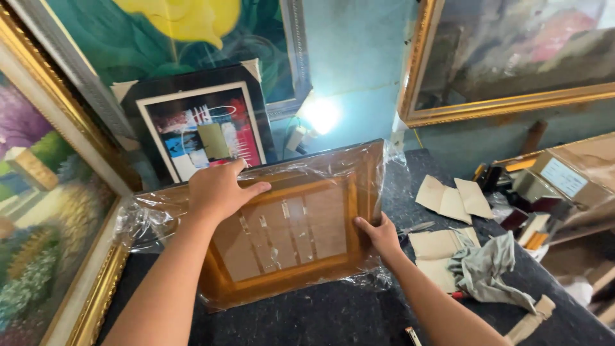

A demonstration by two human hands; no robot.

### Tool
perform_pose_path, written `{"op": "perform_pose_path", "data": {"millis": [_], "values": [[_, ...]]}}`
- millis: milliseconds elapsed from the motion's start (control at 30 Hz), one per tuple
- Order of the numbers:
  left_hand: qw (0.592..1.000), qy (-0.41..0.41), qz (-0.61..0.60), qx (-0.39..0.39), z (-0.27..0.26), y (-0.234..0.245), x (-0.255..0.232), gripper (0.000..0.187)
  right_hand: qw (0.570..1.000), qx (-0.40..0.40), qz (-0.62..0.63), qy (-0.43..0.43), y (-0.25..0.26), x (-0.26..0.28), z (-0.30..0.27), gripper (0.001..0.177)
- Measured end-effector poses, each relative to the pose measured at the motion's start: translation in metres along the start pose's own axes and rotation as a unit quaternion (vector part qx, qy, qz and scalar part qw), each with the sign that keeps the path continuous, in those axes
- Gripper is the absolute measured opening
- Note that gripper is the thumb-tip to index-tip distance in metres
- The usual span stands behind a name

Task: Wrapping a wooden picture frame in protective plastic film and trimming the edges with a utility knife.

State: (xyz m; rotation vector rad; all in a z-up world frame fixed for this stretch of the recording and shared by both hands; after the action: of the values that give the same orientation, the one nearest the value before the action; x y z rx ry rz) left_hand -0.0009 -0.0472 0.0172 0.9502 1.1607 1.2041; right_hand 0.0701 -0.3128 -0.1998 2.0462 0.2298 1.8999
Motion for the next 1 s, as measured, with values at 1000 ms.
{"op": "perform_pose_path", "data": {"millis": [1000], "values": [[0.613,0.38,-0.686,-0.096,-0.084,-0.104,0.084,0.074,0.719,-0.039,-0.539,0.437,-0.04,0.298,-0.075,0.057]]}}
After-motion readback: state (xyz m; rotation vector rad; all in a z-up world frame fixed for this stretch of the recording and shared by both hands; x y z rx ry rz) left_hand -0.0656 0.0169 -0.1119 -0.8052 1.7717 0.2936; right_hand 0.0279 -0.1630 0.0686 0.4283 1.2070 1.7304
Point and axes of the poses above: each hand's wrist, its own z-axis towards the middle knuckle, its own y-axis out of the back of the hand, x = y × z, the point moved 4 cm from there along z, towards the middle knuckle, and after that the axes turned 10 degrees about -z, right-handed, at the moved point
